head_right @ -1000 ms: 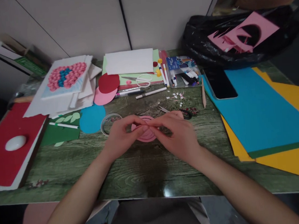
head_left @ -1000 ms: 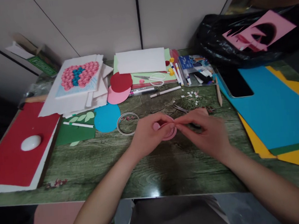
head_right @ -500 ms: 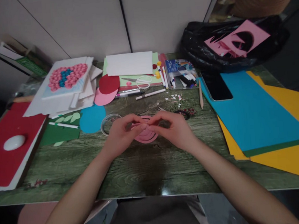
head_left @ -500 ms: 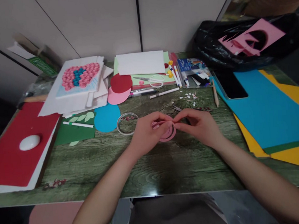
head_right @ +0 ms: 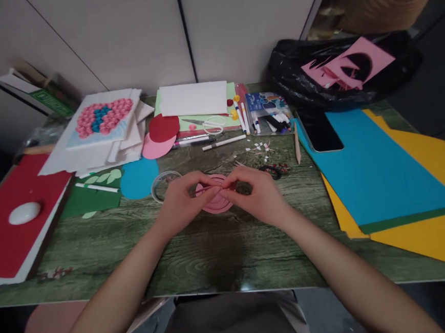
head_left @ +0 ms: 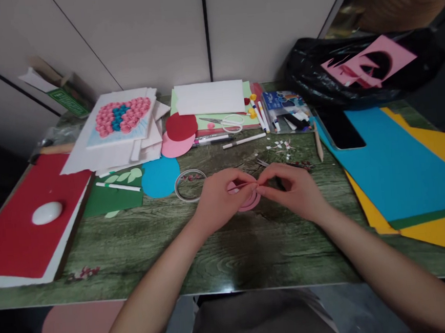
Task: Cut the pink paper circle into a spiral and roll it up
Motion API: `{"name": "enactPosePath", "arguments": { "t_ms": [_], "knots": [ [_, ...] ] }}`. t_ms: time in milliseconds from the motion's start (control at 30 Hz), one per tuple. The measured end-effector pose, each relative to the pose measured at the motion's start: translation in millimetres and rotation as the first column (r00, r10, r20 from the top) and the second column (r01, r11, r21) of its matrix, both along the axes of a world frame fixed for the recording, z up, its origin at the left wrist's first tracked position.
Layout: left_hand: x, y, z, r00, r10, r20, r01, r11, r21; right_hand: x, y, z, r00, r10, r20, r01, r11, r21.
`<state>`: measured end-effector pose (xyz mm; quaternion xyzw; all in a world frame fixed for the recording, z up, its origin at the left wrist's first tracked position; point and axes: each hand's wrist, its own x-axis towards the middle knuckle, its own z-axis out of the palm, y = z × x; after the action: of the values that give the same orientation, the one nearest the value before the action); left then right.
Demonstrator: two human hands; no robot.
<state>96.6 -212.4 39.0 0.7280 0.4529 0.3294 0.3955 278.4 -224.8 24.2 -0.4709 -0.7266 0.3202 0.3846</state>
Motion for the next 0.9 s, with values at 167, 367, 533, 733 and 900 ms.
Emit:
{"name": "enactPosePath", "arguments": {
  "t_ms": [167, 367, 533, 733, 900],
  "knots": [
    [-0.7, 0.3, -2.0, 1.000, 0.010, -0.027, -0.009, 1.000, 0.029, -1.1, -0.4, 2.8, 1.000, -0.019, 0.016, 0.019, 1.000, -0.001],
    [0.1, 0.2, -5.0, 0.999, 0.034, -0.035, -0.031, 0.997, 0.075, -0.8, -1.5, 3.0, 1.000, -0.015, 0.015, 0.015, 1.000, 0.002],
    [0.5, -0.2, -4.6, 0.998, 0.037, -0.047, -0.033, 0.995, 0.095, -1.0, -1.3, 2.7, 0.999, -0.035, 0.031, 0.034, 0.999, 0.017],
    [0.0, 0.4, -5.4, 0.998, 0.042, -0.041, -0.039, 0.995, 0.090, -1.9, -1.9, 3.3, 0.997, -0.056, 0.045, 0.055, 0.998, 0.013],
    [-0.5, 0.4, -5.3, 0.999, 0.035, -0.020, -0.033, 0.995, 0.089, -2.3, -2.4, 3.8, 0.997, -0.065, 0.049, 0.064, 0.998, 0.018]
  ]
}}
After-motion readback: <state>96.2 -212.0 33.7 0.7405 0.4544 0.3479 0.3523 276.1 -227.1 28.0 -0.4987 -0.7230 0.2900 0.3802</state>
